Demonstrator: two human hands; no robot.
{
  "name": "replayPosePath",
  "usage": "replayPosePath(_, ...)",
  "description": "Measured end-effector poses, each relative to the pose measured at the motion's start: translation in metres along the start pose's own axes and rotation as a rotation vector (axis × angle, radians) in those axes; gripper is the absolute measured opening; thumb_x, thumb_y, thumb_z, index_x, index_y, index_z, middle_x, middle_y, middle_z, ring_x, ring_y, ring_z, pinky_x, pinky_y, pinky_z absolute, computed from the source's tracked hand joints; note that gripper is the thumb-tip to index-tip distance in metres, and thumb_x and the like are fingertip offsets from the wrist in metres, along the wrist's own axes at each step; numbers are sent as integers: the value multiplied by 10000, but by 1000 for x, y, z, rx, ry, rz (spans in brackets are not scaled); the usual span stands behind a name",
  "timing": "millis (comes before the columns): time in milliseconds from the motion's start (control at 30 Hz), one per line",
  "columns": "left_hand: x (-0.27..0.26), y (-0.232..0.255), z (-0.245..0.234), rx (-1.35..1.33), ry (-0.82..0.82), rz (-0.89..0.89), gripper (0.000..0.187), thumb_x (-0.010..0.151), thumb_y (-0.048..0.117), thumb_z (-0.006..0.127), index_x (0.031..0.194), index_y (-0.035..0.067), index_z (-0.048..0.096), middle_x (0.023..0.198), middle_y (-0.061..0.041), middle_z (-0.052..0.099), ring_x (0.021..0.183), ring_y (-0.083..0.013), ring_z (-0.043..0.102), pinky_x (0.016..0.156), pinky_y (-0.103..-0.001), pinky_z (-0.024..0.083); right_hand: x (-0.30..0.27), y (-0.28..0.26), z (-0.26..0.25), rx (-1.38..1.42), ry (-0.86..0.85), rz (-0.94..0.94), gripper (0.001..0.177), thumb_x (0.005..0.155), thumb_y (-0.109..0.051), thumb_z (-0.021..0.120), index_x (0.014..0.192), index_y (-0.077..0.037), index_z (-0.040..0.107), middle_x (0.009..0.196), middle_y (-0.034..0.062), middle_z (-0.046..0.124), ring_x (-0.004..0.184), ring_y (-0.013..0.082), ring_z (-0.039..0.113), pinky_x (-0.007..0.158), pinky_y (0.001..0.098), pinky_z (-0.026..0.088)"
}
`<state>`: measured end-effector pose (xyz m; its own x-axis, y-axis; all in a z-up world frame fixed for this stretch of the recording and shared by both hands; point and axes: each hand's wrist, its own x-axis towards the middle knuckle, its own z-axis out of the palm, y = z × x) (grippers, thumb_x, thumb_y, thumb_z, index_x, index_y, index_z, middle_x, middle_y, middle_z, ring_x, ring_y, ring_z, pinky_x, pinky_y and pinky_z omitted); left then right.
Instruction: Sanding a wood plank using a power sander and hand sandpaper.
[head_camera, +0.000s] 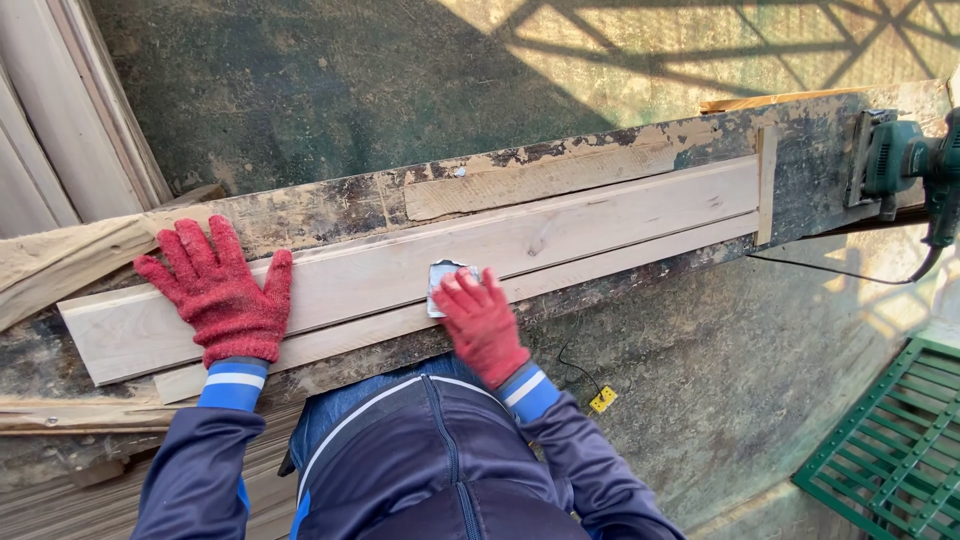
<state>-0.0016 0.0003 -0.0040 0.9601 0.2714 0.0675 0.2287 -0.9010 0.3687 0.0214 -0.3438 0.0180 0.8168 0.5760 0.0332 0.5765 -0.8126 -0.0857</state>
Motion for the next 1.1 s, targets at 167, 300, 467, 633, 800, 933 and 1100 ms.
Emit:
replayPosePath(167, 0, -1, 1, 6, -15, 3, 848, 1120, 482, 595, 1616, -191, 453, 1657, -389, 205, 1500, -583, 96, 1141, -778, -13, -27, 110, -3, -101, 23, 271, 260, 1014, -281, 648, 1273, -281, 665, 1317, -57, 710, 1255, 170, 635, 1245, 509, 295)
replayPosePath(300, 1, 2, -3, -9, -20, -27, 867, 1111, 497, 574, 1620, -191, 432, 1653, -407, 207, 1499, -585, 88, 1135, -778, -24, -6, 100, 6, -83, 108, 485, 193, 993, -225, 614, 1149, -129, 674, 1183, 73, 667, 1134, 257, 612, 1050, 482, 435)
replayPosePath(467, 1, 1, -3, -9, -15, -26, 894, 1098, 519, 556, 1606, -210, 455, 1648, -443, 253, 1503, -596, 106, 1138, -767, -24, 24, -23, 2, 88, 33, -3, 367, 899, -252, 610, 1245, -134, 622, 1322, 120, 576, 1244, 337, 519, 1186, 564, 342)
replayPosePath(633, 2, 1, -2, 2, -5, -16, 884, 1100, 518, 557, 1610, -196, 446, 1644, -422, 240, 1495, -595, 114, 1132, -782, -9, -7, 77, 19, -121, 9, 87, 428, 967, -287, 685, 1378, -214, 591, 1411, 4, 622, 1348, 238, 551, 1261, 529, 274)
replayPosePath(800, 2, -1, -2, -3, -21, -42, 881, 1092, 527, 562, 1628, -156, 413, 1652, -388, 204, 1505, -566, 91, 1141, -779, -8, 0, 98, 18, -74, 121, 441, 205, 992, -194, 641, 1189, -150, 676, 1251, 73, 653, 1192, 272, 602, 1116, 502, 412)
replayPosePath(933, 2, -1, -2, -25, -10, -20, 883, 1087, 520, 576, 1620, -168, 425, 1651, -396, 217, 1500, -573, 87, 1130, -786, -11, 46, -32, -13, 197, 139, 8, 194, 873, -120, 630, 1059, -172, 645, 1232, 69, 626, 1161, 298, 571, 1116, 515, 446)
replayPosePath(1100, 3, -2, 0, -1, -11, 4, 871, 1106, 506, 561, 1610, -196, 453, 1648, -420, 240, 1496, -600, 115, 1130, -781, -17, 35, 34, 2, 31, 49, -59, 337, 907, -251, 724, 1228, -219, 626, 1294, 18, 612, 1237, 228, 520, 1113, 485, 318)
